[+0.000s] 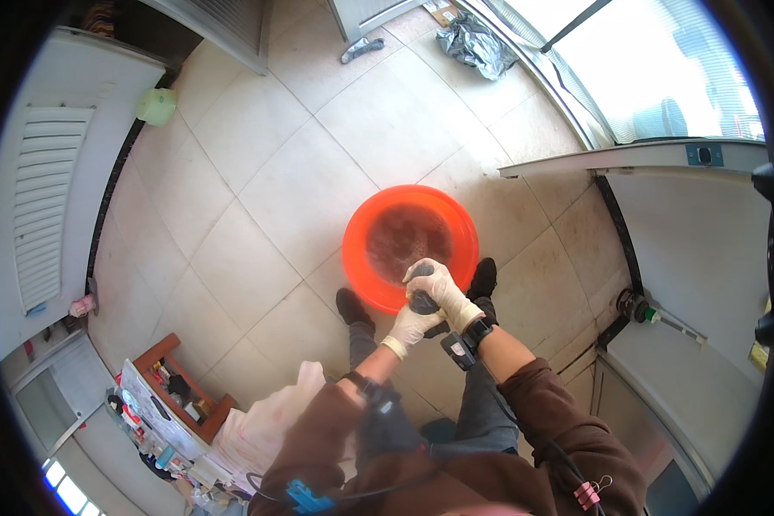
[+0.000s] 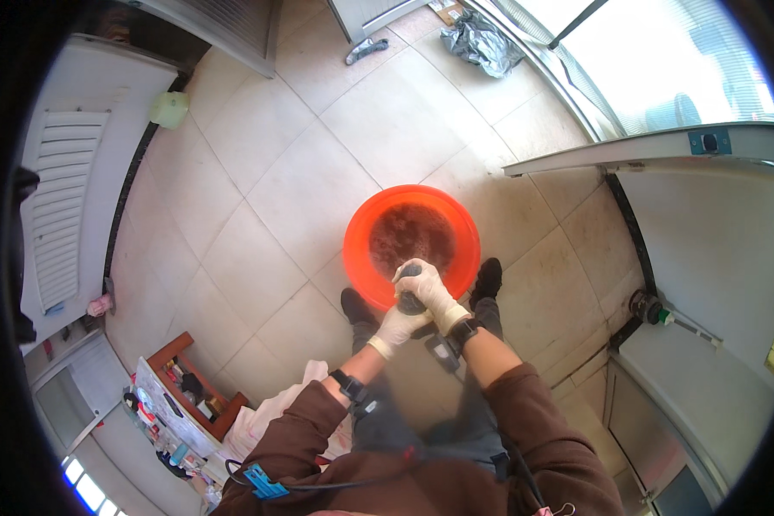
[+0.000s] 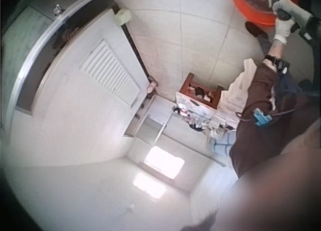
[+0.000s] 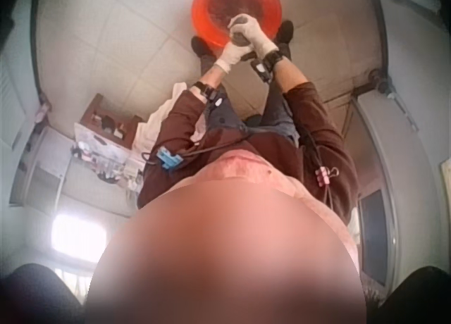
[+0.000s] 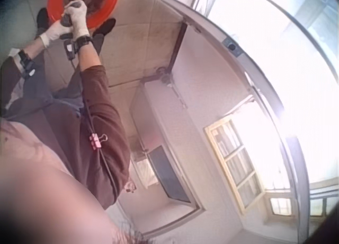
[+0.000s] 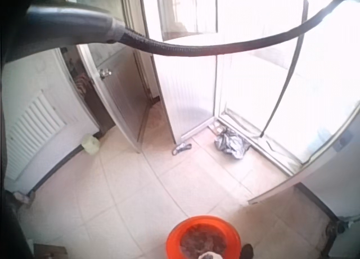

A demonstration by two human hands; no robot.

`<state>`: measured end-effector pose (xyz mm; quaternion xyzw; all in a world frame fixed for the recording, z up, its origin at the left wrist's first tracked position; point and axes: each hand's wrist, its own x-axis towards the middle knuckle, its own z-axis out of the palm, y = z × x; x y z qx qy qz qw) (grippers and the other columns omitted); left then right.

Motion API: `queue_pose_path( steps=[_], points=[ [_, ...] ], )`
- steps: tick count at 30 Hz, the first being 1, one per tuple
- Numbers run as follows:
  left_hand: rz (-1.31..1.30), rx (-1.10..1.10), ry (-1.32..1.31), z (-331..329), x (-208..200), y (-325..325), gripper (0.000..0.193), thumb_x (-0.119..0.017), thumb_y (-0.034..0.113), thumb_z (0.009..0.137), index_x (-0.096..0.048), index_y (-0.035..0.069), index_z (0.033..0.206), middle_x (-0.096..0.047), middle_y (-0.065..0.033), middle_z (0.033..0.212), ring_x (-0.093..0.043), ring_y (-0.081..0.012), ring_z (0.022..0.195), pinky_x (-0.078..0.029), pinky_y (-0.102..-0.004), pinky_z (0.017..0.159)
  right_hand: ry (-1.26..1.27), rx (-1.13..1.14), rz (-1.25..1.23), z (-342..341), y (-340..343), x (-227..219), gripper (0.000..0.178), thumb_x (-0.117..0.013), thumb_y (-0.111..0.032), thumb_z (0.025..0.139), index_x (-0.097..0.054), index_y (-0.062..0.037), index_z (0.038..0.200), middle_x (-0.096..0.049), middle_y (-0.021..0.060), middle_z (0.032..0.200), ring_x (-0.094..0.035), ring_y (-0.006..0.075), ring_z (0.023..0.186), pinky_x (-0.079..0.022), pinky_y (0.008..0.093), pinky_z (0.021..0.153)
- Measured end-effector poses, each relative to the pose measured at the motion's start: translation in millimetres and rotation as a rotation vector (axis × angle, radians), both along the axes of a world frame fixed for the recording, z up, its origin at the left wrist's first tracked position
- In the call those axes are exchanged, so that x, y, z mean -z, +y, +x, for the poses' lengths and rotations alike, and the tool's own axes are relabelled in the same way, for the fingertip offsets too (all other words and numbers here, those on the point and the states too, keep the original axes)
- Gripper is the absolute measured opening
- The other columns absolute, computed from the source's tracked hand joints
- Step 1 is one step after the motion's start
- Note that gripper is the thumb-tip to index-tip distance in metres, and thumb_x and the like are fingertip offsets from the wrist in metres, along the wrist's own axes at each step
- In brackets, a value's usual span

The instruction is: The person wipes a window frame and adjacent wall with a dark cloth, then rinses the cloth in a red bucket of water and wrings it out. The person continues wiping the window frame and nearby surfaces.

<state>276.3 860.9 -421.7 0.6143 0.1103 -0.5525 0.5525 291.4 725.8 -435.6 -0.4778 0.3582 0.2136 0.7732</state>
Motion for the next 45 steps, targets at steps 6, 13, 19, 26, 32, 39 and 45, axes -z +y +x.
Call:
queue_pose_path(
  steps=[6, 13, 19, 26, 32, 39, 45],
  points=[
    [0.146, 0.119, -0.225, -12.6, 31.6, -7.7, 0.06, -0.082, 0.028, 0.079, -0.056, 0.005, 0.128, -0.066, -0.0084, 0.124, -0.064, -0.0225, 0.113, -0.05, -0.035, 0.098, 0.077, -0.343, -0.538, 2.2, 25.8, 17.0, 0.016, -0.066, -0.004, 0.075, -0.066, -0.0064, 0.09, -0.07, 0.0141, 0.084, -0.07, 0.0274, 0.08, -0.055, 0.0373, 0.074],
    [0.438, 0.547, -0.479, -27.0, 72.8, 3.7, 0.05, -0.064, 0.036, 0.088, -0.055, 0.009, 0.13, -0.067, -0.0213, 0.12, -0.061, -0.0383, 0.117, -0.051, -0.0422, 0.09, 0.282, -0.577, -0.757, 11.9, 40.8, 18.4, 0.022, -0.065, -0.013, 0.082, -0.069, -0.0087, 0.103, -0.07, 0.02, 0.109, -0.065, 0.0366, 0.11, -0.051, 0.043, 0.094],
    [0.407, 0.27, -0.371, -31.5, 85.6, 9.3, 0.051, -0.062, 0.037, 0.089, -0.055, 0.011, 0.132, -0.066, -0.0198, 0.123, -0.06, -0.0384, 0.118, -0.05, -0.045, 0.091, 0.327, -0.636, -0.797, 20.9, 47.3, 15.7, 0.022, -0.063, -0.014, 0.084, -0.069, -0.0098, 0.104, -0.069, 0.0197, 0.113, -0.064, 0.0364, 0.113, -0.05, 0.0441, 0.095],
    [0.335, 0.421, -0.697, -50.2, 124.8, 26.1, 0.057, -0.063, 0.038, 0.089, -0.051, 0.012, 0.137, -0.067, -0.0163, 0.123, -0.063, -0.0335, 0.116, -0.051, -0.0443, 0.092, 0.246, -0.529, -0.785, 11.7, 53.4, 11.8, 0.021, -0.063, -0.015, 0.084, -0.068, -0.0079, 0.103, -0.07, 0.0215, 0.109, -0.064, 0.0386, 0.111, -0.051, 0.0452, 0.095],
    [-0.038, 0.281, -0.838, -29.4, 98.7, 42.9, 0.054, -0.083, 0.026, 0.072, -0.064, 0.006, 0.118, -0.071, -0.0083, 0.103, -0.069, -0.0185, 0.093, -0.055, -0.0342, 0.081, 0.126, -0.179, -0.494, -10.4, 36.5, -6.7, 0.069, -0.077, -0.021, 0.074, -0.051, -0.0042, 0.136, -0.061, 0.0211, 0.131, -0.061, 0.0349, 0.119, -0.049, 0.0408, 0.099],
    [0.019, -0.031, -0.384, 2.4, -78.4, 11.6, 0.044, -0.085, 0.017, 0.075, -0.066, 0.003, 0.112, -0.07, -0.004, 0.093, -0.067, -0.0138, 0.079, -0.056, -0.0321, 0.075, -0.022, 0.014, 0.248, -45.2, -5.2, -71.4, 0.035, -0.076, -0.024, 0.087, -0.064, -0.0078, 0.114, -0.068, 0.0026, 0.103, -0.066, 0.016, 0.098, -0.054, 0.0344, 0.087],
    [-0.264, -0.199, -0.298, -4.8, -166.1, -26.5, 0.048, -0.081, 0.008, 0.079, -0.062, 0.002, 0.122, -0.067, -0.0048, 0.112, -0.064, -0.0146, 0.102, -0.053, -0.0329, 0.09, -0.326, -0.002, 0.276, -59.3, -65.7, -159.3, 0.034, -0.075, -0.027, 0.09, -0.063, -0.0102, 0.117, -0.067, 0.0019, 0.106, -0.066, 0.0161, 0.099, -0.055, 0.0344, 0.087]
  ],
)
